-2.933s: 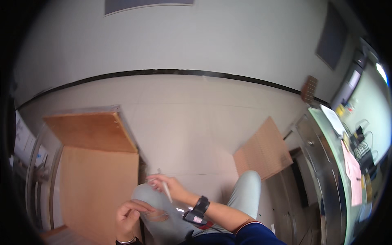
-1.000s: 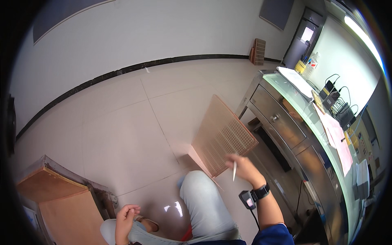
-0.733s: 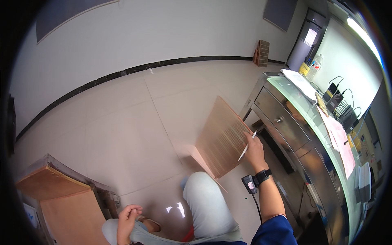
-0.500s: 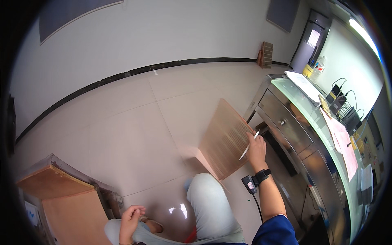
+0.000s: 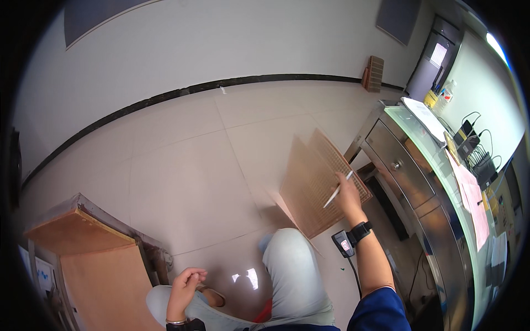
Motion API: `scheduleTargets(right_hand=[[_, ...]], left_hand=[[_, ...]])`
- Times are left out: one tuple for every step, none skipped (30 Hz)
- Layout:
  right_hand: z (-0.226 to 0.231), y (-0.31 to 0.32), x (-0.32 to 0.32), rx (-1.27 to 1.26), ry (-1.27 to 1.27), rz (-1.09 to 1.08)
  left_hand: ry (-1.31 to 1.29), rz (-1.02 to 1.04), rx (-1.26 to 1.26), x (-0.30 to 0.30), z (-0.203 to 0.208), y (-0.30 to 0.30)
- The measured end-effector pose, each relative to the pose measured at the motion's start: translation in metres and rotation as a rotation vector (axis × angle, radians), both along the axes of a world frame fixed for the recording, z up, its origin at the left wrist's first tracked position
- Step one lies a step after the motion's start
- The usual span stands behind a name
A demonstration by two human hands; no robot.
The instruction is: Inspecting metallic grid sheets and organizing related paperwork at a workstation.
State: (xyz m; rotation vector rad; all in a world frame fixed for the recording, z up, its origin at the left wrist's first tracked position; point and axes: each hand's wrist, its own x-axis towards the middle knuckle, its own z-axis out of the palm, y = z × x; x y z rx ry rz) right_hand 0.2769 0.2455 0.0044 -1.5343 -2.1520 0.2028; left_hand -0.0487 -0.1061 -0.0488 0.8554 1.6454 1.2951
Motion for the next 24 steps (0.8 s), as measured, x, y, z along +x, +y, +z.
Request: scheduleTargets(right_hand=[[-0.005,0.002,-0.003,0.001,0.000,0.005],[-0.015,0.006,-0.006,-0.103,-0.051,0.077],[-0.017,0.005,-0.014,-0.209,-0.101,0.150],[-0.016,0.004,-0.018,-0.254,-0.099,0.222],[-0.015,0.002,-0.021,-0.253,-0.101,0.227],[-0.012,0.000,-0.026,-0.206,-0.067,0.238],[-0.009,-0.003,-0.029,-0.158,-0.032,0.247],[-0.001,-0.007,-0.027,-0.155,-0.034,0.250],[0.013,-0.013,-0.025,-0.081,0.021,0.278],[0.024,-0.016,-0.020,-0.005,0.075,0.301],[0.029,-0.012,-0.009,0.067,0.096,0.337],[0.054,-0.029,-0.021,-0.088,0.134,0.228],[0.073,-0.039,-0.019,-0.032,0.305,0.286],[0.093,-0.047,-0.014,0.087,0.266,0.314],[0.106,-0.049,-0.008,0.243,0.251,0.332],[0.125,-0.063,-0.003,0.195,0.254,0.209],[0.143,-0.076,-0.001,0.295,0.293,0.177],[0.155,-0.086,0.001,0.267,0.395,0.153],[0.161,-0.095,0.003,0.247,0.602,0.180],[0.165,-0.103,0.002,0.229,0.790,0.213],[0.167,-0.111,0.001,0.208,0.981,0.251],[0.167,-0.114,0.003,0.036,1.203,0.305],[0.161,-0.115,0.000,0.035,1.207,0.315],[0.152,-0.117,-0.005,-0.066,1.312,0.369]], left_hand=[[0.000,0.005,0.001,0.000,0.001,0.000],[0.000,0.003,-0.001,0.000,0.002,0.000],[0.000,0.003,-0.004,0.000,0.002,-0.001],[0.000,0.010,-0.004,-0.001,0.002,-0.001],[0.001,-0.001,0.000,-0.002,0.000,-0.002],[0.003,-0.012,0.005,-0.003,-0.001,-0.002],[0.002,-0.007,0.008,-0.004,-0.002,-0.002],[-0.010,0.000,0.025,-0.004,-0.002,-0.002],[-0.020,0.010,0.041,-0.005,-0.002,-0.001],[-0.023,0.011,0.046,-0.005,-0.002,-0.001],[-0.045,0.018,0.058,-0.006,-0.002,0.000],[-0.061,0.043,0.053,-0.009,-0.003,-0.006],[-0.066,0.042,0.057,-0.009,-0.001,-0.005],[-0.108,0.054,0.066,-0.009,0.001,-0.006],[-0.147,0.067,0.074,-0.010,0.004,-0.007],[-0.145,0.075,0.071,-0.010,0.007,-0.008],[-0.179,0.088,0.096,-0.009,0.011,-0.008],[-0.209,0.108,0.116,-0.009,0.016,-0.010],[-0.211,0.105,0.119,-0.010,0.023,-0.010],[-0.235,0.111,0.172,-0.012,0.032,-0.011],[-0.257,0.121,0.226,-0.013,0.039,-0.012],[-0.254,0.126,0.231,-0.017,0.043,-0.011],[-0.221,0.129,0.277,-0.022,0.048,-0.012],[-0.191,0.127,0.331,-0.024,0.053,-0.009]])
